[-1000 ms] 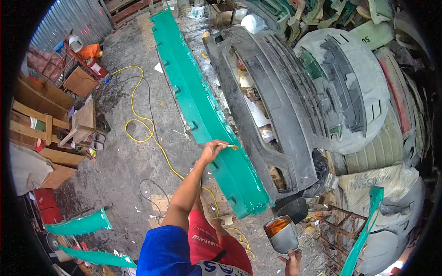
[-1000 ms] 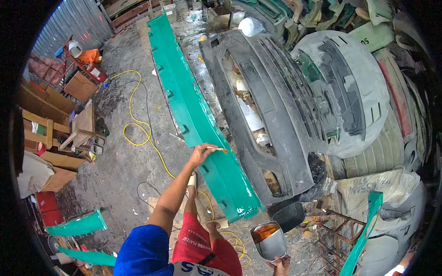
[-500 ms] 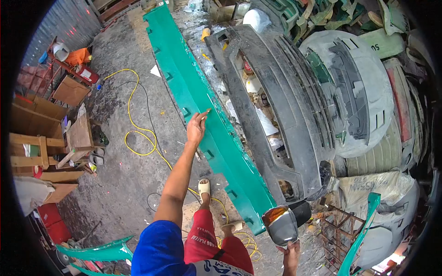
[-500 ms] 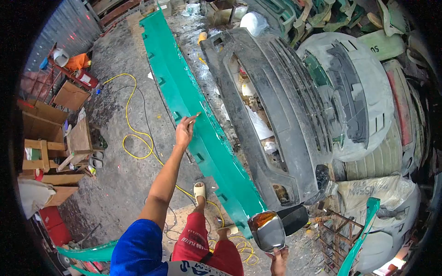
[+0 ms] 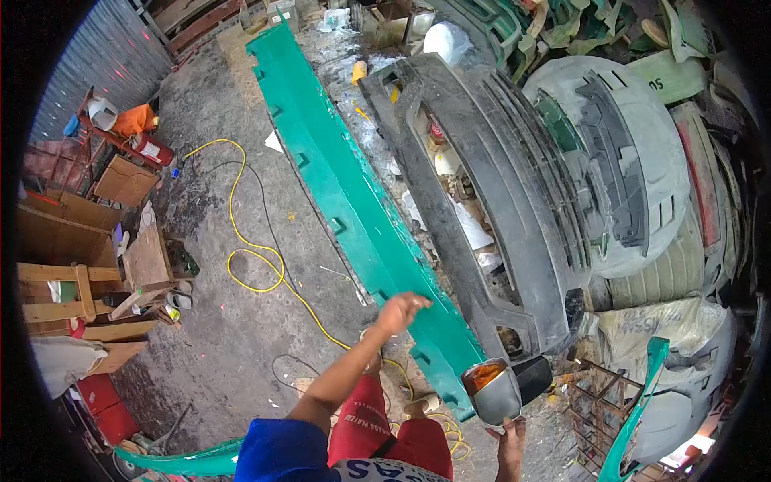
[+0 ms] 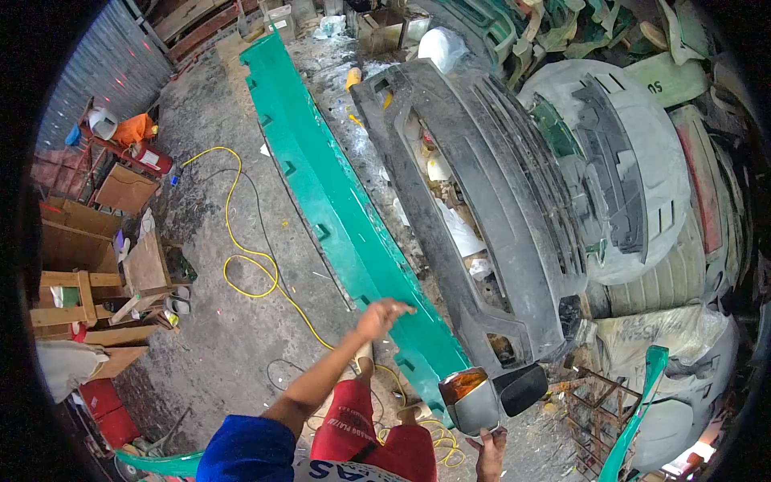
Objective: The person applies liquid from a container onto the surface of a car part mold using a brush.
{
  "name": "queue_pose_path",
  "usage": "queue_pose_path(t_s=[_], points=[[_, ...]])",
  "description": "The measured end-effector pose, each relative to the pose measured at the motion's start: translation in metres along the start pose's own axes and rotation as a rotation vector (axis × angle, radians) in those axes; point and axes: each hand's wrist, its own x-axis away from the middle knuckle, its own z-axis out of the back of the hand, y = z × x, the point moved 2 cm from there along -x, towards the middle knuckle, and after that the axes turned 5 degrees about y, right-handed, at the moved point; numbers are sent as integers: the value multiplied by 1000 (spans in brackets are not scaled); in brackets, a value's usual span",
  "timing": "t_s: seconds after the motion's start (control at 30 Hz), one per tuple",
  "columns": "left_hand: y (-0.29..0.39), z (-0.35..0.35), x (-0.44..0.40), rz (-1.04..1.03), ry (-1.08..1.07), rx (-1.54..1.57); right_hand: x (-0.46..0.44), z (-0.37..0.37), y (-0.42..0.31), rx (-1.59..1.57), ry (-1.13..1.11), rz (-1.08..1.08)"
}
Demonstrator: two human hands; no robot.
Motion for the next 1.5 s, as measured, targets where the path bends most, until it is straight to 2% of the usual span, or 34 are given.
queue_pose_path(t_s=[0.07,0.13,0.23,0.3,0.37,0.47,0.5,0.57,0.6,0.63,0.8,0.87,0.9,0.97,1.0,1.03,1.1,1.17,1.23,1.27,1.33,1.37,1.43,1.5], points=[[-32,47,-39,20,42,116,4,-7,-2,42,21,-15],[-28,105,-75,151,155,-91,7,-12,-2,32,29,-28],[-34,168,-117,157,256,-282,7,-12,5,-2,10,-40],[-39,195,-134,181,278,-338,5,-14,12,-28,-11,-40],[-32,213,-143,103,390,-482,3,-14,16,-29,11,-33],[-2,226,-148,138,461,-481,5,-18,11,-54,6,-42],[-1,224,-146,135,456,-486,5,-18,12,-60,6,-45],[-2,204,-129,-89,323,-732,5,-16,14,-58,12,-41],[-16,190,-116,-60,206,-768,7,-19,10,-53,28,-39],[-27,173,-101,-180,187,-754,7,-20,9,-59,24,-36],[-3,86,-30,-226,-88,-674,4,-16,11,-83,2,-35],[32,68,-17,-181,-114,-477,2,-14,11,-84,-11,-25],[38,60,-17,-182,-113,-482,2,-14,10,-82,-17,-18],[45,47,-9,60,-217,-259,2,-12,12,-71,11,-11],[51,47,-13,175,-202,-153,3,-10,12,-57,41,1],[40,48,-15,175,-211,-152,4,-7,12,-61,48,-3],[13,61,-22,186,-81,76,2,2,16,-52,6,-11],[14,93,-41,170,19,-241,5,14,22,-64,58,-10],[-24,114,-52,157,141,-389,13,18,15,-76,8,-26],[-18,114,-59,155,135,-390,13,27,23,-75,12,-44],[3,117,-61,15,168,-763,15,41,31,-71,2,-47],[10,108,-55,14,164,-766,17,47,34,-63,-11,-46],[22,71,-34,-136,54,-878,21,58,39,-51,3,-48],[25,29,-1,-154,-62,-866,21,66,42,-44,23,-47]])
